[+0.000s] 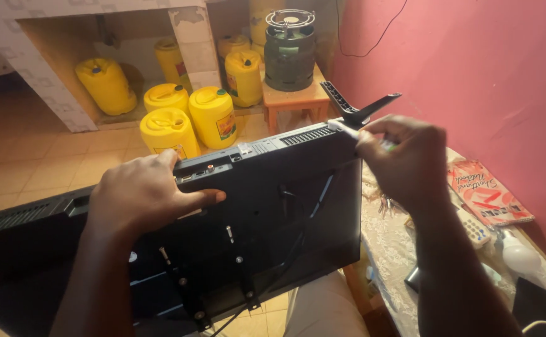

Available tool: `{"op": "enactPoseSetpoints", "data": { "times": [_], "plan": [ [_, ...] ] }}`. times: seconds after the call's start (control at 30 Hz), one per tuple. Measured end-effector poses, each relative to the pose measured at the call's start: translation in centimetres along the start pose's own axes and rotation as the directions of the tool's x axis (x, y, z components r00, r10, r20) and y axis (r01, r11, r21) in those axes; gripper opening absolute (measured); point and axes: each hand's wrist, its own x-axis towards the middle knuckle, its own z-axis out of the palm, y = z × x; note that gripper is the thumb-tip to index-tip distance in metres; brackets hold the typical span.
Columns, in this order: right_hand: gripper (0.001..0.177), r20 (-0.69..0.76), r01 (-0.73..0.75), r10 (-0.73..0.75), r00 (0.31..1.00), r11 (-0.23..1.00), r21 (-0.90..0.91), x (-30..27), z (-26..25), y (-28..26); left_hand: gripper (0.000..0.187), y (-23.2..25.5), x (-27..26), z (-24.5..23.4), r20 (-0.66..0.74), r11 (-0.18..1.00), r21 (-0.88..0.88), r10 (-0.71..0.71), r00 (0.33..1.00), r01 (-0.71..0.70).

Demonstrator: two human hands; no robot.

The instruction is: Cleaning the back, vents, and ports of a flat-screen television using a cloth and a toothbrush.

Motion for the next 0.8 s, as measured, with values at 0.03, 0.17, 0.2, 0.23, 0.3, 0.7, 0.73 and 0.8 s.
{"op": "enactPoseSetpoints", "data": {
  "times": [0.03, 0.17, 0.2, 0.23, 0.3, 0.7, 0.73, 0.8],
  "plan": [
    [0.015, -0.004, 0.002, -0.002, 1.0, 1.0, 0.0, -0.1, 0.3, -0.5, 0.109, -0.1, 0.2, 0.1, -0.004, 1.0, 0.0, 0.001, 1.0, -0.001],
    [0.013, 0.018, 0.262, -0.262, 0.965, 0.962, -0.075, -1.0, 1.6, -2.9, 0.113, 0.0, 0.3, 0.0, -0.011, 1.0, 0.002, 0.013, 1.0, -0.013],
    [0.012, 0.037, 0.272, -0.27, 0.962, 0.961, -0.054, -1.3, 1.9, -3.6, 0.112, 0.2, 0.2, -0.2, -0.004, 1.0, 0.002, 0.004, 1.0, -0.004],
    [0.012, 0.035, 0.272, -0.27, 0.962, 0.961, -0.056, -1.6, 1.9, -4.2, 0.112, 0.2, 0.2, -0.2, -0.005, 1.0, 0.002, 0.006, 1.0, -0.006],
    [0.011, 0.111, 0.212, -0.214, 0.97, 0.977, 0.036, -2.1, 2.1, -5.3, 0.112, 0.3, 0.2, -0.3, 0.019, 1.0, 0.016, -0.012, 1.0, 0.011],
    [0.018, 0.016, 0.116, -0.116, 0.993, 0.99, -0.074, -0.1, -1.1, -0.2, 0.112, 0.0, 0.5, 0.4, 0.01, 0.999, 0.036, -0.003, 1.0, 0.002],
    [0.018, 0.016, 0.115, -0.114, 0.993, 0.99, -0.076, -0.1, -1.3, -0.2, 0.112, 0.0, 0.5, 0.5, 0.011, 0.999, 0.036, 0.0, 1.0, 0.0],
    [0.019, 0.013, 0.17, -0.171, 0.985, 0.972, -0.162, 0.1, -1.3, -0.1, 0.116, -0.3, 0.6, 0.5, 0.008, 0.999, 0.04, 0.004, 1.0, -0.004]
  ]
}}
